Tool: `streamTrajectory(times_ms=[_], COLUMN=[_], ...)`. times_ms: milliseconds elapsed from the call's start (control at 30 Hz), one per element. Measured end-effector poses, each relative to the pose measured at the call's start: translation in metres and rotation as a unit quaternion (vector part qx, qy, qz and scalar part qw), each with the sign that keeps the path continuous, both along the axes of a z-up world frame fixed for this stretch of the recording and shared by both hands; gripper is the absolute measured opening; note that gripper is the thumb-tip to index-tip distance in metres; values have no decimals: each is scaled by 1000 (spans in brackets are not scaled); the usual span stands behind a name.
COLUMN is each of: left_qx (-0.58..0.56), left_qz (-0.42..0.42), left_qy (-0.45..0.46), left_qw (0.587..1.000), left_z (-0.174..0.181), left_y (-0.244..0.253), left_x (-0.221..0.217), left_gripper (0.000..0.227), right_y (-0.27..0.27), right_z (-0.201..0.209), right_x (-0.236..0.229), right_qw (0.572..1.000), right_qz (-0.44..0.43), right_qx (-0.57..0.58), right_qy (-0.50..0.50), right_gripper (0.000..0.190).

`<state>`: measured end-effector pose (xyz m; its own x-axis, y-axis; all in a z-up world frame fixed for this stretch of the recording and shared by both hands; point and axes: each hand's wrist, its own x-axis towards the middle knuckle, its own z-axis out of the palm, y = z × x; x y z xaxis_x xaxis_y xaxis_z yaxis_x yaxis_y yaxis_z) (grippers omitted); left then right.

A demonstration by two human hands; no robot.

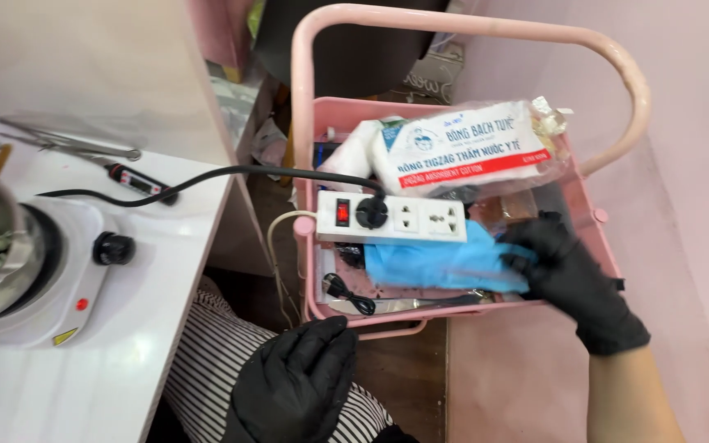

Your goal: Melting wax and preparing candle molds in a studio.

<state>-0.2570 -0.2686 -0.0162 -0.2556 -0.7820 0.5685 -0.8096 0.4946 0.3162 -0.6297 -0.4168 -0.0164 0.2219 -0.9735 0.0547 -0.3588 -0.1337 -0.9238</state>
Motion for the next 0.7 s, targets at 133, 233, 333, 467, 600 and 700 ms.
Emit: streamTrajectory(times_ms=[133, 233, 333, 467, 600, 700], left_qx=[9, 39, 42, 60, 72, 55], left_qz=[15, 25, 27, 30, 36, 25], left_qy=[4, 15, 14, 14, 18, 18], left_qw=[1000, 999, 999, 998, 997, 998], left_z=[-6, -9, -17, -28, -29, -24], left_y=[-1, -1, 1, 2, 2, -4], left_x=[2, 7, 12, 15, 18, 19], left_gripper=[31, 30, 30, 30, 29, 33], right_y=[-31, -45, -51, -41, -29, -16], right_z=[26, 38, 37, 39, 45, 57], right_x=[-6, 7, 7, 2, -2, 13], right_qw=[991, 990, 988, 984, 954, 952], right_qz=[-102, -114, -96, -81, -138, -154], right_qx=[49, 87, 118, 148, 267, 256], right_qy=[68, 10, -28, -50, 13, 68], right_gripper=[15, 16, 13, 18, 23, 24])
